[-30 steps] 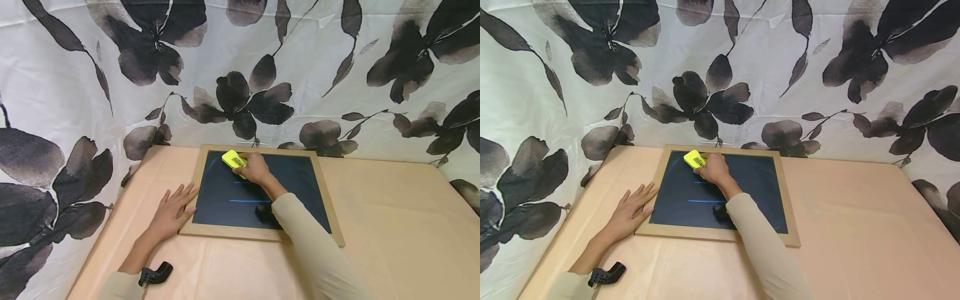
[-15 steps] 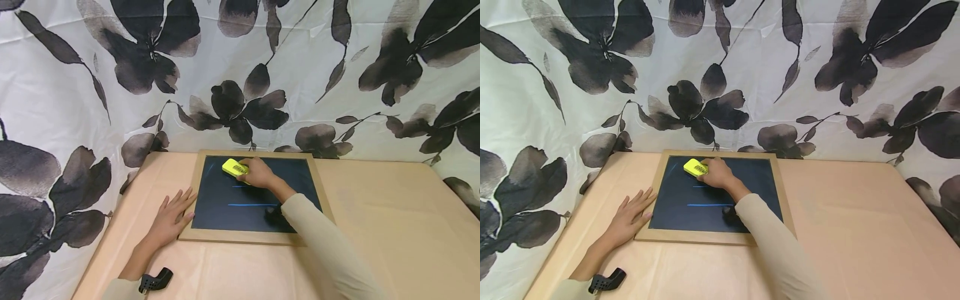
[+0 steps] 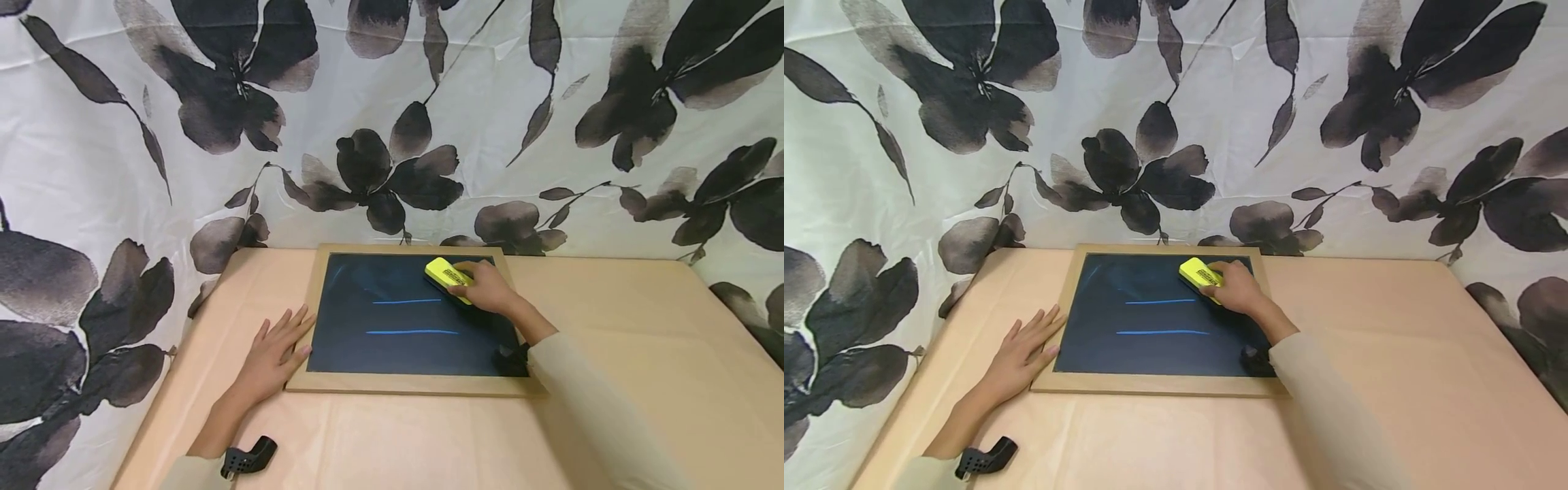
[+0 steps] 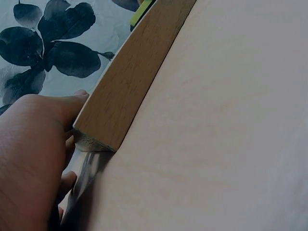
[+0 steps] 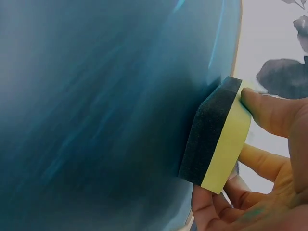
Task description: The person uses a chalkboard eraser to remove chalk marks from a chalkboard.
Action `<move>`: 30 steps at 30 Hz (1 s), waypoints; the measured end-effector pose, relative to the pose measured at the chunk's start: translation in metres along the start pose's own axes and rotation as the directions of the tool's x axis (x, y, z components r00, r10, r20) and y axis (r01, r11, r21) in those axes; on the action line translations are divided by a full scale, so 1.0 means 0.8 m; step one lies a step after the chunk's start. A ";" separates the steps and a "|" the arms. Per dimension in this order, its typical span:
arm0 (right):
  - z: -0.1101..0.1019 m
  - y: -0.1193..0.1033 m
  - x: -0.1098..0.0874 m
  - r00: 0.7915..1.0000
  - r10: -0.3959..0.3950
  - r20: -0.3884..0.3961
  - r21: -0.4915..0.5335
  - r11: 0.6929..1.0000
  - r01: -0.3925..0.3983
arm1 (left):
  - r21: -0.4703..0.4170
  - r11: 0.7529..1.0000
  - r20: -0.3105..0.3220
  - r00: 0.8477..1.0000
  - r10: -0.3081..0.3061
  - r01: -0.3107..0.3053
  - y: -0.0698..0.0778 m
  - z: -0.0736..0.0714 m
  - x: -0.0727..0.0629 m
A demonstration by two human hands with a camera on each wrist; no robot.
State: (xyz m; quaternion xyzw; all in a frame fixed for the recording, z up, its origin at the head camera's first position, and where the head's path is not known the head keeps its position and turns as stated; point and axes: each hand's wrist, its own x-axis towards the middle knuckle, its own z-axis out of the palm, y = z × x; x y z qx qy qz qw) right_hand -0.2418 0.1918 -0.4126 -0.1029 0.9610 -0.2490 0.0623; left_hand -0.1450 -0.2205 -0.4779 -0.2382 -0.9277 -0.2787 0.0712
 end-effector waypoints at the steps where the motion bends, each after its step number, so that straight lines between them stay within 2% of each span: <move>1: -0.002 0.005 -0.004 1.000 0.008 -0.010 -0.010 1.000 -0.008 | 0.000 1.000 0.000 1.000 0.002 -0.002 0.000 0.000 0.000; 6: -0.008 0.020 -0.021 0.997 0.065 -0.048 -0.058 0.996 -0.068 | -0.003 1.000 0.002 1.000 0.006 -0.006 -0.004 0.000 0.000; 11: -0.005 0.022 -0.030 0.995 0.063 -0.082 -0.086 0.994 -0.070 | -0.014 1.000 0.019 1.000 0.001 0.000 -0.003 -0.002 0.000; 20: 0.016 0.006 -0.024 0.984 0.037 -0.173 -0.004 0.999 -0.038 | -0.012 1.000 0.006 1.000 0.011 -0.011 -0.007 -0.003 -0.003; 23: 0.020 -0.001 -0.019 0.983 0.051 -0.174 0.013 0.999 -0.049 | -0.017 1.000 0.002 1.000 0.011 -0.011 -0.006 -0.002 -0.003; 30: 0.024 -0.023 -0.005 0.990 0.085 -0.114 0.044 0.996 -0.080 | -0.015 1.000 -0.008 1.000 0.016 -0.016 -0.003 -0.003 0.000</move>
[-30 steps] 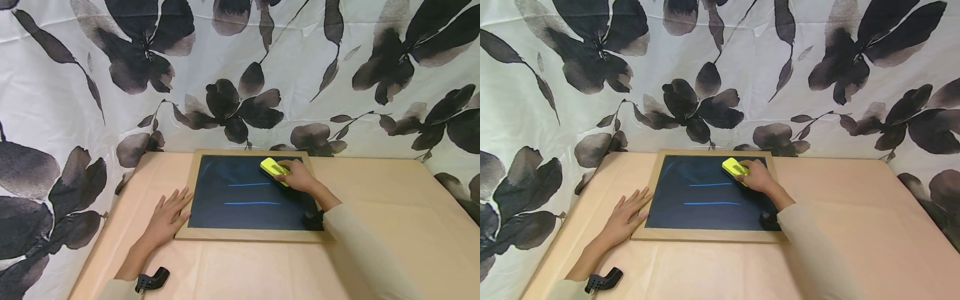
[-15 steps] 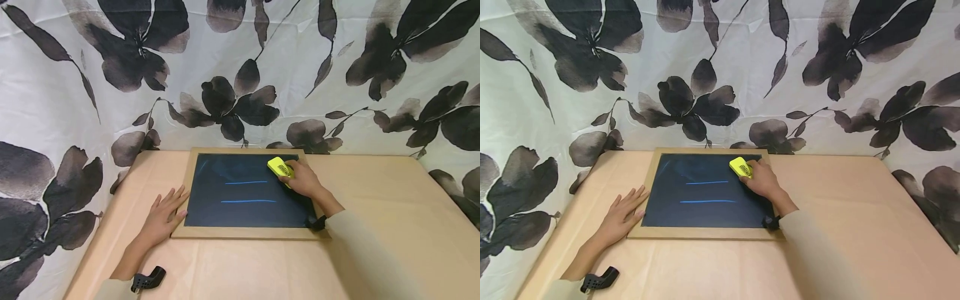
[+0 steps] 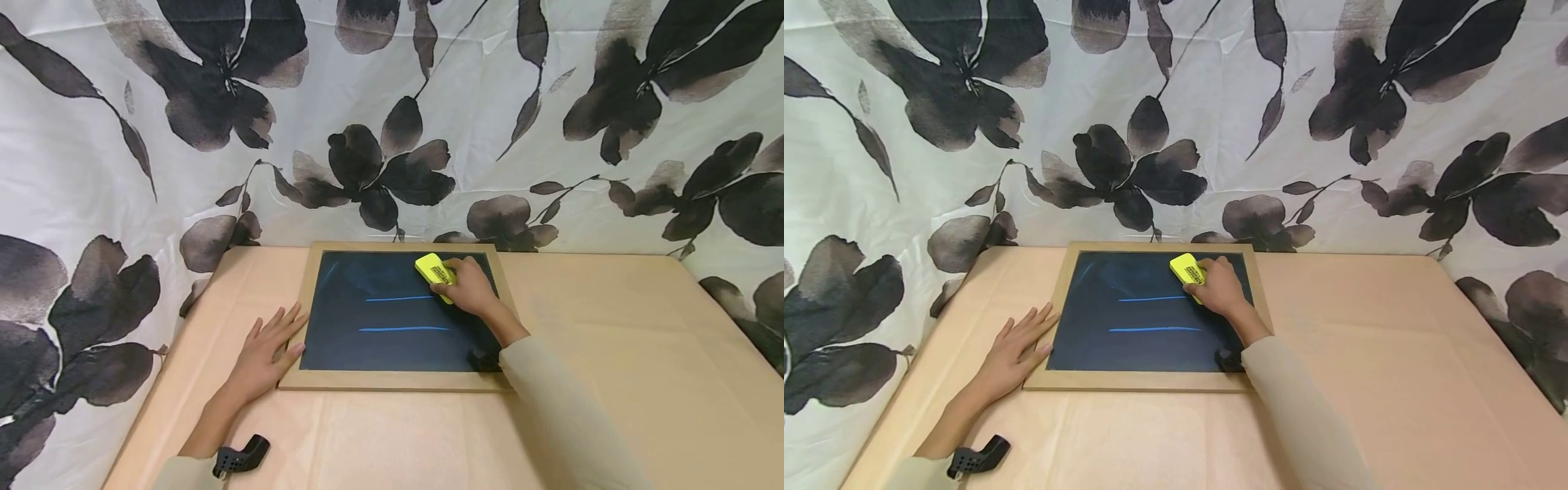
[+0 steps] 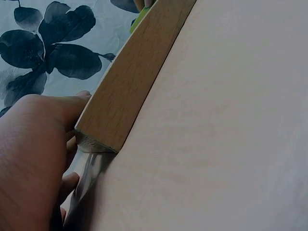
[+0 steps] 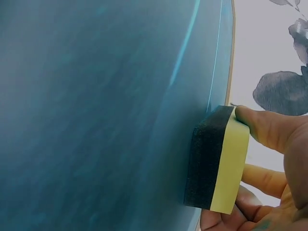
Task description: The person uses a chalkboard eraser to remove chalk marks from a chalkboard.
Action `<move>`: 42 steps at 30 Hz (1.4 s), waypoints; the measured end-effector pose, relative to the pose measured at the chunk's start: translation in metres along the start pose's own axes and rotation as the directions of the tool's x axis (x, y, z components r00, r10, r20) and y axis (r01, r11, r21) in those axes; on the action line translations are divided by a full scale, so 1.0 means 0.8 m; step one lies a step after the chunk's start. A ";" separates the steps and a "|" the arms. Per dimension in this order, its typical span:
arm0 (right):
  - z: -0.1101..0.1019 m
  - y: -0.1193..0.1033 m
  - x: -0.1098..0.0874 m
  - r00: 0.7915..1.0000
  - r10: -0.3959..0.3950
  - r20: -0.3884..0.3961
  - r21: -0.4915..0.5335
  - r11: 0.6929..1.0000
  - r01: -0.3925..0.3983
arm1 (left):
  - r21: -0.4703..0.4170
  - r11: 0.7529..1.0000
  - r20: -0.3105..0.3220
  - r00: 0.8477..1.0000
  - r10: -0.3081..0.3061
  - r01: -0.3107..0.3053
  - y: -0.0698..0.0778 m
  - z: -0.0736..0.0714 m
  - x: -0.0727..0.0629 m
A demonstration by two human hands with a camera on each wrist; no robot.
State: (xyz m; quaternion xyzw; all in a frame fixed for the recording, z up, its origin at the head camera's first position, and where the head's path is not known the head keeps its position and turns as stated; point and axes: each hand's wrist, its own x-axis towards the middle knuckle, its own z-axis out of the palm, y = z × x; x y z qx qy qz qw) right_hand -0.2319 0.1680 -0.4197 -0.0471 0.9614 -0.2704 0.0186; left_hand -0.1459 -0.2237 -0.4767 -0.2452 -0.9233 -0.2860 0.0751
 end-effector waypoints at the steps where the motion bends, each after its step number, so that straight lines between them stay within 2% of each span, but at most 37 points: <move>1: 0.002 -0.003 0.003 1.000 -0.005 0.006 0.000 1.000 0.005 | 0.001 1.000 -0.002 1.000 0.001 -0.001 -0.001 0.000 0.000; 14: 0.028 -0.047 0.042 0.995 -0.065 0.081 0.054 0.997 0.061 | 0.010 1.000 0.002 1.000 -0.017 0.016 -0.009 -0.001 -0.004; 26: 0.057 -0.093 0.060 0.981 -0.154 0.116 0.055 0.987 0.149 | 0.008 1.000 -0.001 1.000 -0.009 0.009 -0.010 0.002 -0.003; 33: 0.069 -0.120 0.063 0.958 -0.240 0.158 0.030 0.971 0.238 | 0.025 1.000 0.004 1.000 -0.006 0.005 -0.010 -0.001 -0.001; 42: 0.060 -0.115 0.047 0.941 -0.259 0.217 0.064 0.966 0.251 | 0.027 1.000 0.028 0.999 -0.016 0.015 -0.009 0.000 -0.001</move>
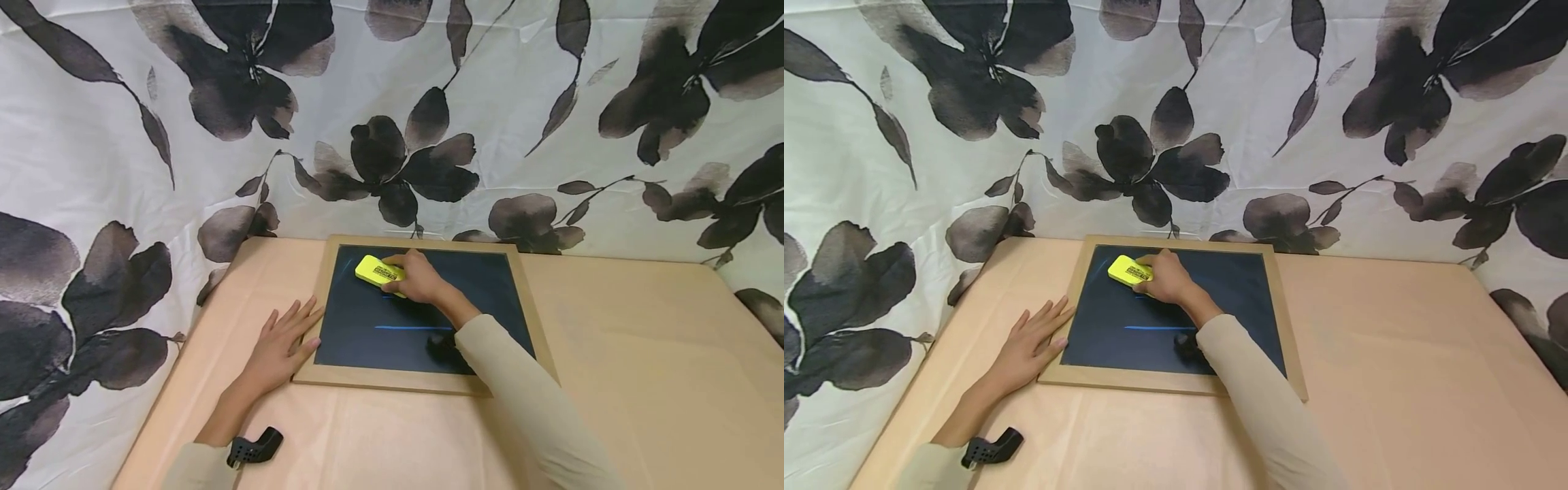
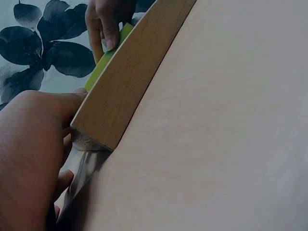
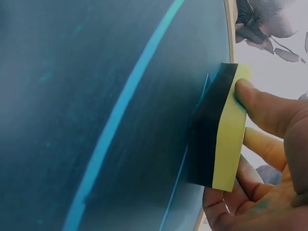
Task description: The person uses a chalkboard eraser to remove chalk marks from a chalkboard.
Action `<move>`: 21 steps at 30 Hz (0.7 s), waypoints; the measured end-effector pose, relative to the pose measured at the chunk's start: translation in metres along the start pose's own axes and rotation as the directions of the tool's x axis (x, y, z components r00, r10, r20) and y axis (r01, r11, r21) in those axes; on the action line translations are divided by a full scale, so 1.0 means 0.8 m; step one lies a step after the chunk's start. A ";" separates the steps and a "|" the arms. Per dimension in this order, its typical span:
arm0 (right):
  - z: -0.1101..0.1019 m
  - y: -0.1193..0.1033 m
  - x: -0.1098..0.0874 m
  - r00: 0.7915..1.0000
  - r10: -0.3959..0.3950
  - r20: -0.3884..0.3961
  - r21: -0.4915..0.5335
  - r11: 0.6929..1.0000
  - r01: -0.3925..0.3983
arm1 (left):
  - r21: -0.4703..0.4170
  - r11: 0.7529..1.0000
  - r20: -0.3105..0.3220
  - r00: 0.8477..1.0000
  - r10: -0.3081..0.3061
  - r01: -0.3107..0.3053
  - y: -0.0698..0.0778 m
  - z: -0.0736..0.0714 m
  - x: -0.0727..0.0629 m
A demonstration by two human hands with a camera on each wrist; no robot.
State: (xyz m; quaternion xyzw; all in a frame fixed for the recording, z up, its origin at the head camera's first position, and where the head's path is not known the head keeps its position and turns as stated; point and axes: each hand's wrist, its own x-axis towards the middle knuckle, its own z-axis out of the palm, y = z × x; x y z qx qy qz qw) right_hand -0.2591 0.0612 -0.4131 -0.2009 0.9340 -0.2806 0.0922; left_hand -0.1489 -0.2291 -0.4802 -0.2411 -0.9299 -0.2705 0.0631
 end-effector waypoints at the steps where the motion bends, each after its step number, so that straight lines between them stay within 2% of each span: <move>1: -0.003 0.001 -0.003 1.000 -0.005 0.006 0.002 1.000 0.005 | -0.003 1.000 0.003 1.000 0.001 -0.001 0.000 0.000 0.001; 4: -0.012 0.010 -0.013 1.000 -0.003 0.031 0.022 1.000 0.002 | -0.009 1.000 0.008 1.000 0.004 -0.004 0.002 -0.001 0.000; 7: -0.030 0.027 -0.029 1.000 0.015 0.020 0.049 0.999 -0.016 | -0.017 1.000 -0.002 1.000 0.008 -0.008 0.003 -0.002 -0.001; 9: -0.044 0.043 -0.044 0.999 0.040 -0.016 0.059 0.997 -0.039 | -0.018 1.000 -0.006 1.000 0.012 -0.012 0.003 -0.002 -0.001; 14: -0.073 0.084 -0.089 0.987 0.113 -0.110 0.009 0.994 -0.113 | -0.015 1.000 -0.009 1.000 0.011 -0.011 0.002 -0.002 -0.002; 21: -0.081 0.121 -0.139 0.963 0.205 -0.173 0.006 0.978 -0.207 | -0.033 0.999 -0.009 1.000 0.009 -0.009 0.006 -0.002 -0.002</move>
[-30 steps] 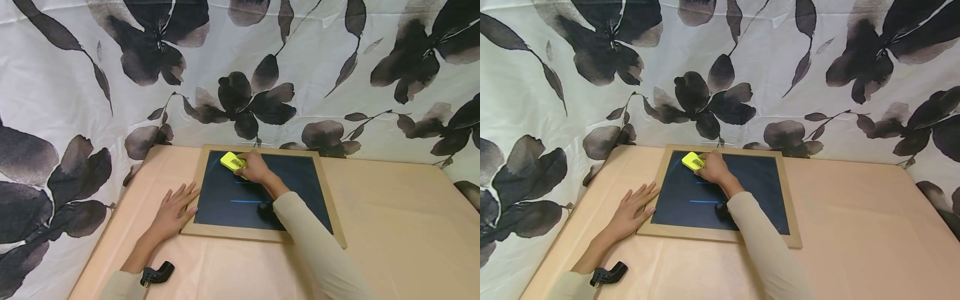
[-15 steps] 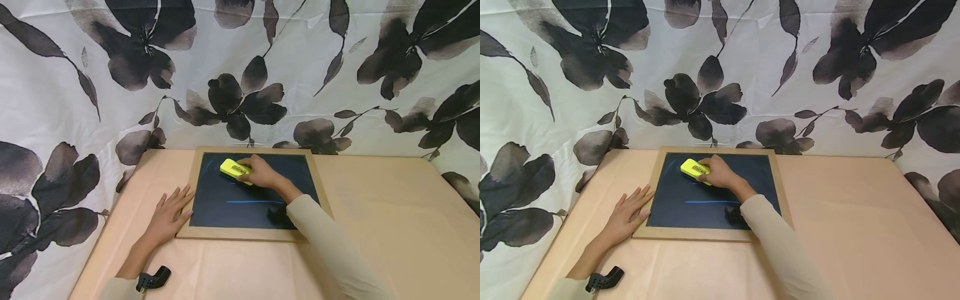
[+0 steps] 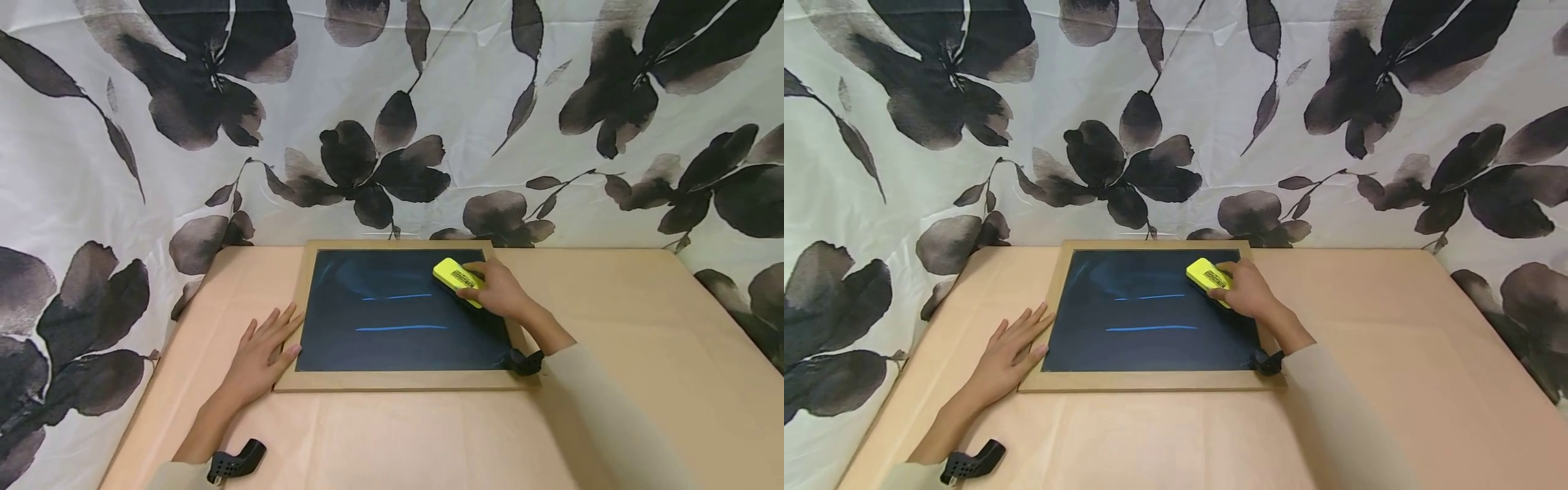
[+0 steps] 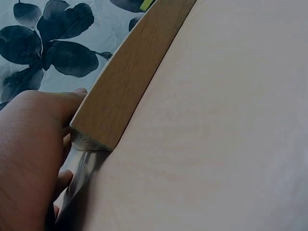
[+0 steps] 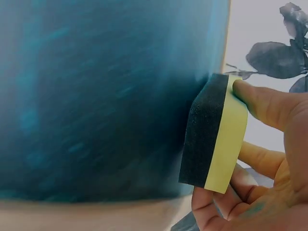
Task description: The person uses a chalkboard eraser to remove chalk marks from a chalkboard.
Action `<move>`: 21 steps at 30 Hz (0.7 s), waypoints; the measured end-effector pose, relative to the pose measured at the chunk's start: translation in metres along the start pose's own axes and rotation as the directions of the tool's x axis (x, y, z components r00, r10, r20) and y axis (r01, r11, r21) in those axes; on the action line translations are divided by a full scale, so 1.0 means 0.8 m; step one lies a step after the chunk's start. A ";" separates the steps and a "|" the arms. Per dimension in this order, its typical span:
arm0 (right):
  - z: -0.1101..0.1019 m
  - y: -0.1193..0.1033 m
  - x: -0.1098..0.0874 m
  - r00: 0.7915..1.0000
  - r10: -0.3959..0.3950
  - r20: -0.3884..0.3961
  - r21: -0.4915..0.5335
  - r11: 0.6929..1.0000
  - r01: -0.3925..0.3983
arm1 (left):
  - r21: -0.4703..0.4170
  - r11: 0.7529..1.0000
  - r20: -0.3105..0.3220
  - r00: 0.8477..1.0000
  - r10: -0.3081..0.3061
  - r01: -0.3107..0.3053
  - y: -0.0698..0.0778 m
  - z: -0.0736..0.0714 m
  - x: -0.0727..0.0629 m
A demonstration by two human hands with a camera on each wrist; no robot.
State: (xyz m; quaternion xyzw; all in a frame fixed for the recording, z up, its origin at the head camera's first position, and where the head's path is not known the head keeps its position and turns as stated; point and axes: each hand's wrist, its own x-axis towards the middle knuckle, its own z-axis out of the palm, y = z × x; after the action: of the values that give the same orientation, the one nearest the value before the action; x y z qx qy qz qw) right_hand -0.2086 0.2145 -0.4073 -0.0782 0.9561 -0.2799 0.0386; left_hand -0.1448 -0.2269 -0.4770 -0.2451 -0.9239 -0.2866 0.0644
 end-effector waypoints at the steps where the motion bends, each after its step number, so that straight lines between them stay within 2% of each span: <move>1: 0.000 0.003 -0.002 1.000 0.009 -0.006 0.003 1.000 -0.009 | -0.003 1.000 -0.002 1.000 -0.001 0.001 0.000 0.000 0.000; 7: 0.005 0.011 -0.009 0.999 0.036 -0.027 0.007 0.999 -0.035 | -0.005 1.000 -0.009 1.000 0.002 -0.002 0.001 0.001 0.000; 21: 0.009 0.007 -0.007 0.996 0.080 -0.032 0.064 0.995 -0.078 | -0.019 1.000 -0.015 1.000 0.006 -0.006 0.001 -0.002 0.002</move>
State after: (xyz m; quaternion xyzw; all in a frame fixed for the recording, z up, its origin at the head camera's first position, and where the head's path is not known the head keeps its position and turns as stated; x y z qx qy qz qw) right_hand -0.2030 0.2167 -0.4163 -0.0343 0.9497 -0.3093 0.0356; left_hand -0.1458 -0.2266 -0.4753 -0.2463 -0.9199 -0.2972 0.0697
